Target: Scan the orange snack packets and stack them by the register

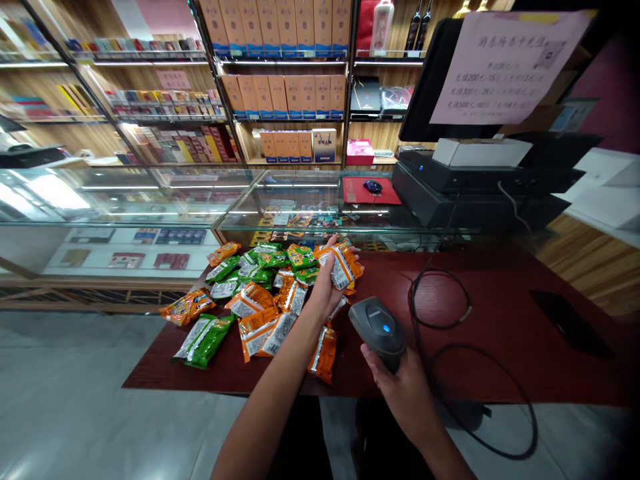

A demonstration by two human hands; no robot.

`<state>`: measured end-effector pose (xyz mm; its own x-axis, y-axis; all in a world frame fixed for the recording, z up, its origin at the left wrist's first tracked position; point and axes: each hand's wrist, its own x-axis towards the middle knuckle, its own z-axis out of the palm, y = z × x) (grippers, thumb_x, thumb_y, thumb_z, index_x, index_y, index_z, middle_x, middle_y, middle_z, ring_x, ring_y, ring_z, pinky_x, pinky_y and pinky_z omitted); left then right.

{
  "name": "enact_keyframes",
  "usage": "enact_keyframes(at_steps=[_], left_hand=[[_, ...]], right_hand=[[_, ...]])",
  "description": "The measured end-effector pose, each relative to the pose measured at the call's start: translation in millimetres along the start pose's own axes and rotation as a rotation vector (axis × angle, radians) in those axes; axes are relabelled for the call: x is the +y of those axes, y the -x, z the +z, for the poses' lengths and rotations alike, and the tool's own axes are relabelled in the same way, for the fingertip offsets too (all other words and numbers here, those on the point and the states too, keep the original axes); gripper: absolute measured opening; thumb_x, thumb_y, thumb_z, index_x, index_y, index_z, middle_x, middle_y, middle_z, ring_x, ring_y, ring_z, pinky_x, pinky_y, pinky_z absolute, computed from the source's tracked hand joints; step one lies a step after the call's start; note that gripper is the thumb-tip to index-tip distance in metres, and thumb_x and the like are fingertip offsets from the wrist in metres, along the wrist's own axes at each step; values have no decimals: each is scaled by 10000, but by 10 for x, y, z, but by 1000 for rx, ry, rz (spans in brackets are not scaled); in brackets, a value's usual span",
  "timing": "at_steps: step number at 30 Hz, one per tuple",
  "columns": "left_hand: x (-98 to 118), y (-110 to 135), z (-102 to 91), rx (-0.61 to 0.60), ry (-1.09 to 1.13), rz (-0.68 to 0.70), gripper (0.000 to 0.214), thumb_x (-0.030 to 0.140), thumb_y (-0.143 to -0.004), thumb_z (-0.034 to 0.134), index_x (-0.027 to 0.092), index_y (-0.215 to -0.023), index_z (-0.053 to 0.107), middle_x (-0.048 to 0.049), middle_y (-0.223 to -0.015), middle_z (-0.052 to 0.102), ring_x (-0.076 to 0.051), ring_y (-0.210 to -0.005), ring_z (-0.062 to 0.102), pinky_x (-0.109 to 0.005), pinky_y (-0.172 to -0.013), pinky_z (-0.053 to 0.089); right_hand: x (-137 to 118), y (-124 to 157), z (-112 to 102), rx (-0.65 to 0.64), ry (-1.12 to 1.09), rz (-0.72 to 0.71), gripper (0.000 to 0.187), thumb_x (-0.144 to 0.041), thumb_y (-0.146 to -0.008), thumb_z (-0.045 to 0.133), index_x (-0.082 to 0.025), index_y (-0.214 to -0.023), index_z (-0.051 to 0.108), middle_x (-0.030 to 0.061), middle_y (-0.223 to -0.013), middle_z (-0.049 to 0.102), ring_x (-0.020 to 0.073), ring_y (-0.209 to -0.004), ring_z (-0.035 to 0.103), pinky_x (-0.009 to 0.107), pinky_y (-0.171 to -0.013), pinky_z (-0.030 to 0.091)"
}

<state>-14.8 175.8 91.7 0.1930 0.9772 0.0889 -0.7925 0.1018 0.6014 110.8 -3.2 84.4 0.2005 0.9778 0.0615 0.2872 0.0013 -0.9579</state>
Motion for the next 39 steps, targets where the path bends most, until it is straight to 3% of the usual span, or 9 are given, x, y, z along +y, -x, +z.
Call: enact_keyframes(at_steps=[8, 13, 18, 23, 29, 31, 35, 39], left_hand=[[-74, -60, -125, -69, 16, -22, 636, 453, -1005, 655, 396, -1604, 450, -102, -1398, 725, -281, -1213, 727, -542, -1074, 568], [-39, -16, -61, -24, -9, -11, 706, 463, -956, 729, 396, -1602, 452, -83, -1340, 757, -296, -1252, 717, -549, -1095, 562], [3, 30, 13, 2, -13, -9, 801, 458, -916, 786, 404, -1621, 410, -68, -1293, 778, -299, -1275, 709, -552, -1110, 558], [-37, -18, -58, -38, -19, -13, 734, 449, -942, 745, 387, -1607, 439, -93, -1381, 740, -307, -1292, 696, -566, -1112, 552], [-88, -95, -139, -23, 6, -29, 662, 449, -951, 713, 344, -1568, 499, -81, -1458, 703, -291, -1326, 680, -504, -1136, 537], [-92, -111, -132, 15, 7, -34, 675, 407, -916, 747, 324, -1548, 525, -73, -1433, 721, -292, -1333, 679, -484, -1143, 530], [-75, -99, -102, 27, -20, -16, 806, 168, -773, 797, 286, -1530, 550, -81, -1376, 755, -305, -1372, 654, -468, -1175, 493], [-52, -49, -92, 15, -38, -23, 790, 157, -783, 822, 268, -1521, 561, -98, -1361, 761, -306, -1348, 668, -491, -1186, 488]], right_hand=[[-52, -18, -26, 98, 112, -86, 548, -744, -854, 716, -200, -813, 764, 64, -580, 686, 237, -513, 628, 337, -556, 530], [7, -26, -25, 26, 42, -37, 521, -722, -861, 726, -202, -860, 757, 49, -554, 675, 235, -516, 635, 305, -490, 487], [12, -27, -26, 0, 30, -11, 564, -731, -847, 732, -173, -926, 768, 103, -677, 754, 240, -551, 662, 302, -482, 495], [-38, -17, -26, 24, 71, -27, 545, -729, -859, 719, -186, -857, 759, 98, -632, 733, 269, -602, 698, 317, -513, 505], [20, -22, -2, 28, 89, -7, 562, -742, -855, 715, -183, -895, 760, 112, -684, 756, 272, -614, 704, 322, -508, 498], [32, -18, 0, 31, 79, 4, 564, -747, -843, 724, -186, -889, 755, 107, -673, 750, 271, -612, 707, 319, -502, 495], [8, -13, -12, 45, 66, 8, 543, -735, -838, 734, -193, -862, 745, 112, -686, 760, 285, -648, 734, 324, -536, 527], [-40, -32, -18, 13, 50, -24, 516, -706, -848, 736, -192, -889, 759, 132, -760, 798, 318, -757, 779, 367, -689, 607]])
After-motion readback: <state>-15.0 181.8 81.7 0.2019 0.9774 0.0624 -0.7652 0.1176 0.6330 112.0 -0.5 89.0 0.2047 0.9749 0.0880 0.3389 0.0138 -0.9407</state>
